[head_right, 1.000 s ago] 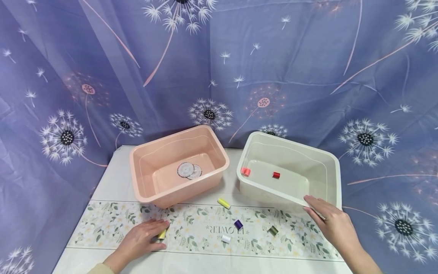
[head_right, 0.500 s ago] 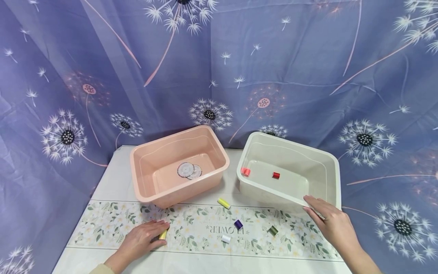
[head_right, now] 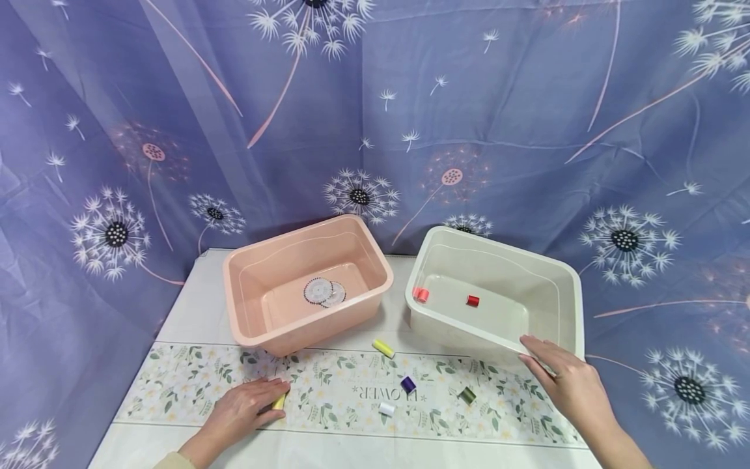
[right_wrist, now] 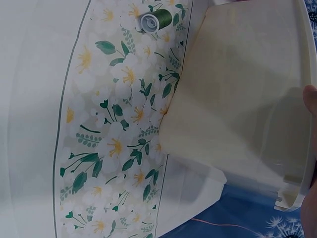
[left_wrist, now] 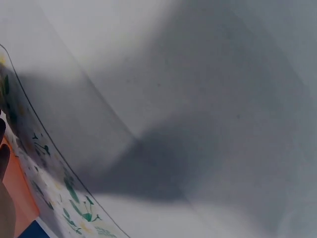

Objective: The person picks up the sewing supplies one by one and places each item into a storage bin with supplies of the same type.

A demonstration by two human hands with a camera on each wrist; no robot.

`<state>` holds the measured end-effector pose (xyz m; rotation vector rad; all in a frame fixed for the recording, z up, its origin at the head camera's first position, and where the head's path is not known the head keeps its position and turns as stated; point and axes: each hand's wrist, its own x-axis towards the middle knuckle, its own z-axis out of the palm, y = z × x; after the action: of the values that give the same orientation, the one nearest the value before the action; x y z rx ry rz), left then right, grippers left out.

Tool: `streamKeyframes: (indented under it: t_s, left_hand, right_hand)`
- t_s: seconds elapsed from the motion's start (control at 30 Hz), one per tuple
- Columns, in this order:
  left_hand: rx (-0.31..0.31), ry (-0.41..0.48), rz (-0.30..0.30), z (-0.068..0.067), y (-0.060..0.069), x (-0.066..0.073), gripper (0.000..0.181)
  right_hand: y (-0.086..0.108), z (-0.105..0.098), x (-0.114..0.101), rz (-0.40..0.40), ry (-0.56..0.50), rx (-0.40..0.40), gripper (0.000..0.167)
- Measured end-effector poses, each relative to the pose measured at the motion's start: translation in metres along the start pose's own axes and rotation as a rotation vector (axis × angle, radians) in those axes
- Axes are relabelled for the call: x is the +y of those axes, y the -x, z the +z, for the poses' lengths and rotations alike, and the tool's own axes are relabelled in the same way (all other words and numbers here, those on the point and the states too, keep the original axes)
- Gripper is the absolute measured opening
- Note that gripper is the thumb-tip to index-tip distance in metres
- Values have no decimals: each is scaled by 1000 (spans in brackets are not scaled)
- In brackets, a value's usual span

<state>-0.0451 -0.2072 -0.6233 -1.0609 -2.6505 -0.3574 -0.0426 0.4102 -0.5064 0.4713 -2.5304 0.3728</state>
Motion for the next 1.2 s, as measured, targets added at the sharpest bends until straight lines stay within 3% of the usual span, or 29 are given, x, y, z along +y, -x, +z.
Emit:
streamKeyframes:
  t_s: [0.5, 0.9, 1.2]
  left_hand:
    - [38, 10, 67, -8, -20, 11, 53]
    - [70, -14, 156, -9, -44, 23, 54]
    - [74, 9, 187, -8, -66, 34, 52]
  right_hand:
    - [-1, 1, 2, 1, -27, 11, 40]
    - [-1, 0, 2, -1, -35, 15, 38]
    - [-1, 2, 3, -27, -20, 22, 36]
